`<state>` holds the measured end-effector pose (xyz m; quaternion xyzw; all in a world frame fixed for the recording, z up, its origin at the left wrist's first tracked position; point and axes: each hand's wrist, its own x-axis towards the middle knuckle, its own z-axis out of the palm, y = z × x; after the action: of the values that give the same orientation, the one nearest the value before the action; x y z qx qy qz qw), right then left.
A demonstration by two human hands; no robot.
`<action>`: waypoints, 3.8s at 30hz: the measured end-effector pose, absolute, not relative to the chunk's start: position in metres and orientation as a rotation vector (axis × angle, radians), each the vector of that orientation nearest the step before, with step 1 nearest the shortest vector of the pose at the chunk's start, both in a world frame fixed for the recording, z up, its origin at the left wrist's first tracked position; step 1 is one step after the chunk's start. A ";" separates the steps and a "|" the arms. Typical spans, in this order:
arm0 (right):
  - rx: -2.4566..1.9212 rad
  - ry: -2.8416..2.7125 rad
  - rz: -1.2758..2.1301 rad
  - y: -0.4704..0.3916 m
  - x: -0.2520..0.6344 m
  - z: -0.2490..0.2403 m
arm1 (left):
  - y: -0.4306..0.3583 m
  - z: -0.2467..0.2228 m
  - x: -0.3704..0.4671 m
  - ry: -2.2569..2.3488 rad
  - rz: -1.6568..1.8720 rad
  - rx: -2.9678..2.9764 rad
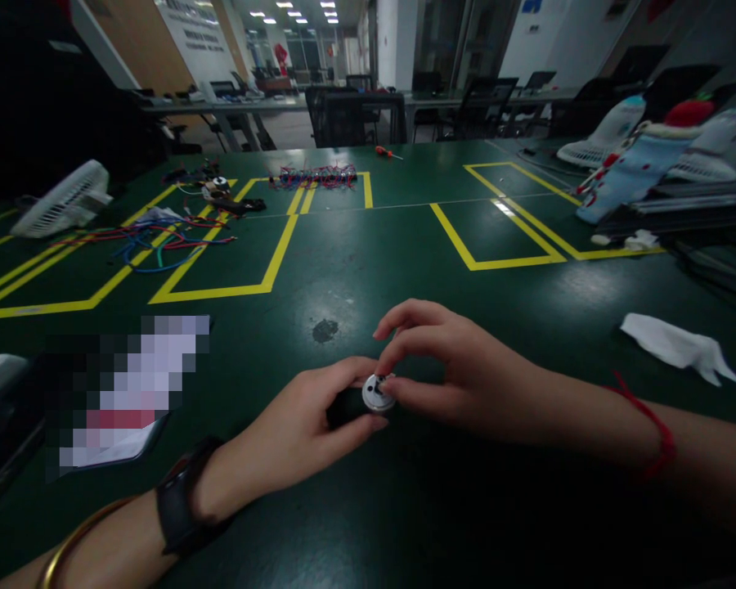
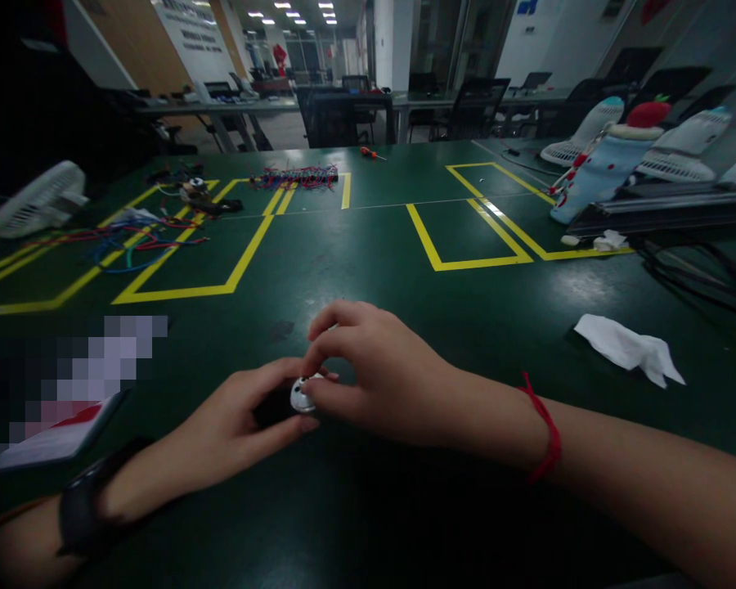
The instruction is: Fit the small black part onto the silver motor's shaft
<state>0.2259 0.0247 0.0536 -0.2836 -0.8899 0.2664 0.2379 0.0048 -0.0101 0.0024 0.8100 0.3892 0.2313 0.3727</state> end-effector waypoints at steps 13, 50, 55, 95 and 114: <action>-0.795 -2.434 0.783 0.017 0.237 0.054 | -0.011 0.005 0.006 1.002 0.604 2.073; -1.226 -1.607 1.364 0.026 0.289 0.009 | -0.010 0.008 0.006 1.019 0.562 2.055; -1.152 -2.176 1.042 0.028 0.274 0.017 | -0.011 0.008 0.006 1.024 0.580 2.078; -0.822 -2.409 0.806 0.025 0.260 0.031 | -0.009 0.005 0.005 1.015 0.569 2.077; -1.205 -1.607 1.227 0.027 0.293 0.008 | -0.009 0.006 0.004 1.029 0.545 2.074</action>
<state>0.2928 0.0272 0.0076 -0.4729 -0.6303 0.4814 0.3839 0.0037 -0.0094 0.0065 0.8093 0.4013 0.2127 0.3725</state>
